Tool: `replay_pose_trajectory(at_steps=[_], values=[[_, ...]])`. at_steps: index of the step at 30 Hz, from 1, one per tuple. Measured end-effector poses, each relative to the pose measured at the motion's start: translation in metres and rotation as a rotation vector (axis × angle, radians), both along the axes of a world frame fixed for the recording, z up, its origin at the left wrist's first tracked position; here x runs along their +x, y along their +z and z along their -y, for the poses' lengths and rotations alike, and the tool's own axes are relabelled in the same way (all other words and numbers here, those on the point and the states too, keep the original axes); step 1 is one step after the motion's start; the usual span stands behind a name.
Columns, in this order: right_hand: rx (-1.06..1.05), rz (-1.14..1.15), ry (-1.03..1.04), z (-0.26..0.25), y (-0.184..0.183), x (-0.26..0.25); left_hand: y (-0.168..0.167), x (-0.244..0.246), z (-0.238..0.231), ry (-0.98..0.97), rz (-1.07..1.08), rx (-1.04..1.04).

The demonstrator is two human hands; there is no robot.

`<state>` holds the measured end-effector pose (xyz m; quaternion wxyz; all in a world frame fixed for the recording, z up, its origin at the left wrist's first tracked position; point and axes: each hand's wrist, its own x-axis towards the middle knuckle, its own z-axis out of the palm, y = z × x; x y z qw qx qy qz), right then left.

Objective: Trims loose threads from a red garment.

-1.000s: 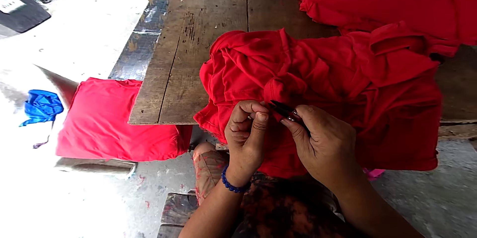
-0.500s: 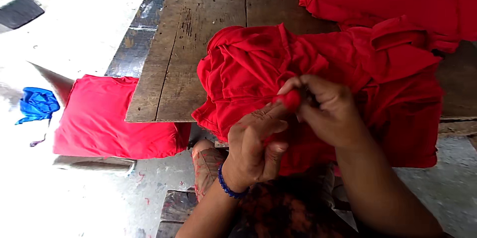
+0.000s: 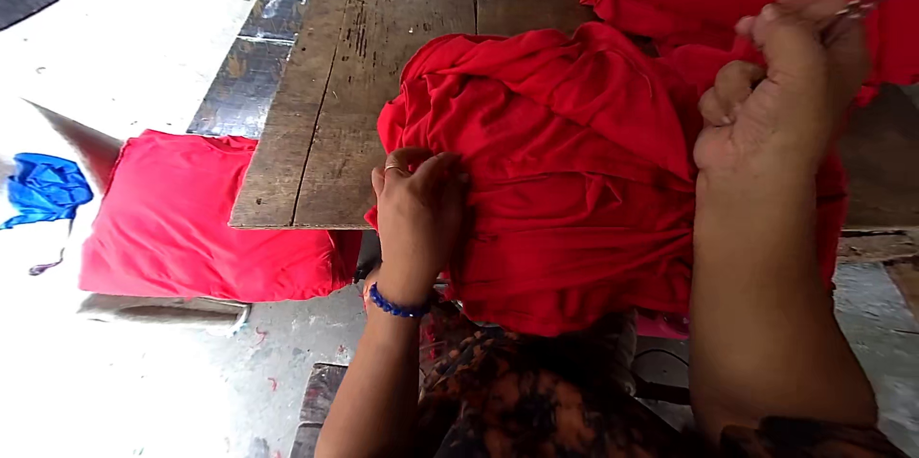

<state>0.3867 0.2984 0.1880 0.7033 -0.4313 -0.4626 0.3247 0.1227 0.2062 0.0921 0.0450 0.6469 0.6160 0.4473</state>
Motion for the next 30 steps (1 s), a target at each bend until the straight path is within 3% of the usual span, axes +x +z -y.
replay_pose_trajectory(at_steps=[4,7,11,15,17,20,22,30], values=[[0.317,0.266,0.156,0.035,0.013,-0.019,0.012,-0.005,0.001,-0.048,0.128,0.128],[0.358,0.685,0.36,0.056,0.003,-0.05,0.024,0.0,0.011,-0.111,0.212,0.227],[0.294,0.913,0.477,0.046,-0.03,-0.082,0.027,0.001,0.014,-0.224,0.334,0.303],[0.285,0.883,0.509,0.035,-0.041,-0.07,0.013,-0.009,0.011,-0.291,0.456,0.249],[0.289,0.852,0.517,0.034,-0.045,-0.063,-0.004,-0.018,0.004,-0.175,0.511,0.221],[0.232,0.817,0.544,0.035,-0.048,-0.057,-0.019,-0.021,0.004,0.038,0.453,-0.068],[0.22,0.797,0.562,0.035,-0.049,-0.056,-0.021,-0.01,0.009,0.005,0.414,-0.17],[0.14,0.567,0.716,0.06,-0.051,-0.041,-0.022,0.002,0.055,-0.104,0.543,-0.143]])
